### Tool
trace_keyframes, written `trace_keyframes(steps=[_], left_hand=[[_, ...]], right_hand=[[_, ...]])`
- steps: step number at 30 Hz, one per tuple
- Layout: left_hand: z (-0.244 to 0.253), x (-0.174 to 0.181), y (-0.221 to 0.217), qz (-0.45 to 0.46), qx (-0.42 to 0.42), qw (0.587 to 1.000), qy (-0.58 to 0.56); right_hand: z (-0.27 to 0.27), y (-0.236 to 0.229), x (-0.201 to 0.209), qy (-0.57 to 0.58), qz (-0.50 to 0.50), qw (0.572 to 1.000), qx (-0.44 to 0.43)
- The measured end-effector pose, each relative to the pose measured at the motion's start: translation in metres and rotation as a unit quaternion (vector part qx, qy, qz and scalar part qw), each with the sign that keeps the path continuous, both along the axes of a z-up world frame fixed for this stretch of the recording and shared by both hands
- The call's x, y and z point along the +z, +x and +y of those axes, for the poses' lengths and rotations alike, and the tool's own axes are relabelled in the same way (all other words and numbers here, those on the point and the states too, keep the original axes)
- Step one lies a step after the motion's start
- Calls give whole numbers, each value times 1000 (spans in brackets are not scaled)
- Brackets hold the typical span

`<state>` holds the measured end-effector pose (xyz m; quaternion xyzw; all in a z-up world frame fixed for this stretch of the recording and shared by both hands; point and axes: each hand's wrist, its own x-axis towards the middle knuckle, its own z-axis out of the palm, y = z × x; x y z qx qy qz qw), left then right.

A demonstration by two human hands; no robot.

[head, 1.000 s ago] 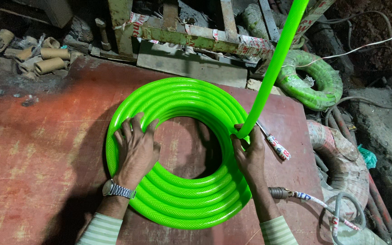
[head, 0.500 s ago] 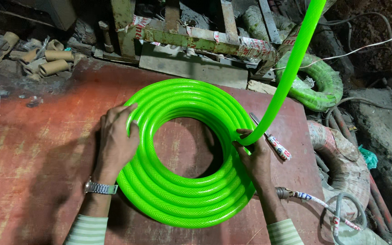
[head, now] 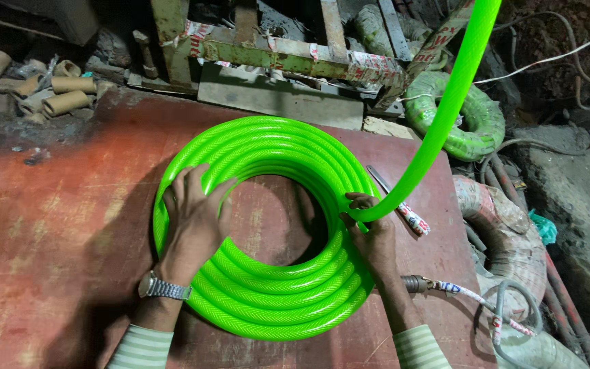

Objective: The person coils a green hose onto an existing coil on a wooden surface by hand, while another person helps to guide and press the hose down.

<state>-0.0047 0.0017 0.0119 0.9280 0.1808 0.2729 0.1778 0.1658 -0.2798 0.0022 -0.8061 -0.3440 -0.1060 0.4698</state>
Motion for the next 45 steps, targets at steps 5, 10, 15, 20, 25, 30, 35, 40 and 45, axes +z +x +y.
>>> trace_keyframes(steps=[5, 10, 15, 20, 25, 30, 35, 40, 45], left_hand=[[-11, -8, 1, 121, 5, 993, 3], [-8, -10, 0, 168, 30, 985, 2], [-9, -3, -1, 153, 26, 988, -20], [-8, -13, 1, 156, 38, 987, -10], [-6, -12, -1, 161, 43, 986, 16], [-4, 1, -4, 176, 26, 984, -7], [2, 3, -4, 196, 19, 980, -33], [0, 1, -3, 188, 16, 981, -43], [5, 6, -14, 175, -9, 984, -40]], right_hand=[[0, 1, 0, -9, -22, 1000, -3], [0, 0, 3, -19, -43, 999, 21], [0, 0, 0, -12, -54, 998, 21], [-3, 2, -3, -35, -67, 997, 20], [0, -4, 6, -54, -75, 996, 11], [1, -5, 6, -60, -52, 997, 3], [0, -3, 1, -79, -36, 996, -5], [-8, 4, -15, -40, -23, 999, 9], [-2, -13, 9, -29, -1, 999, 22]])
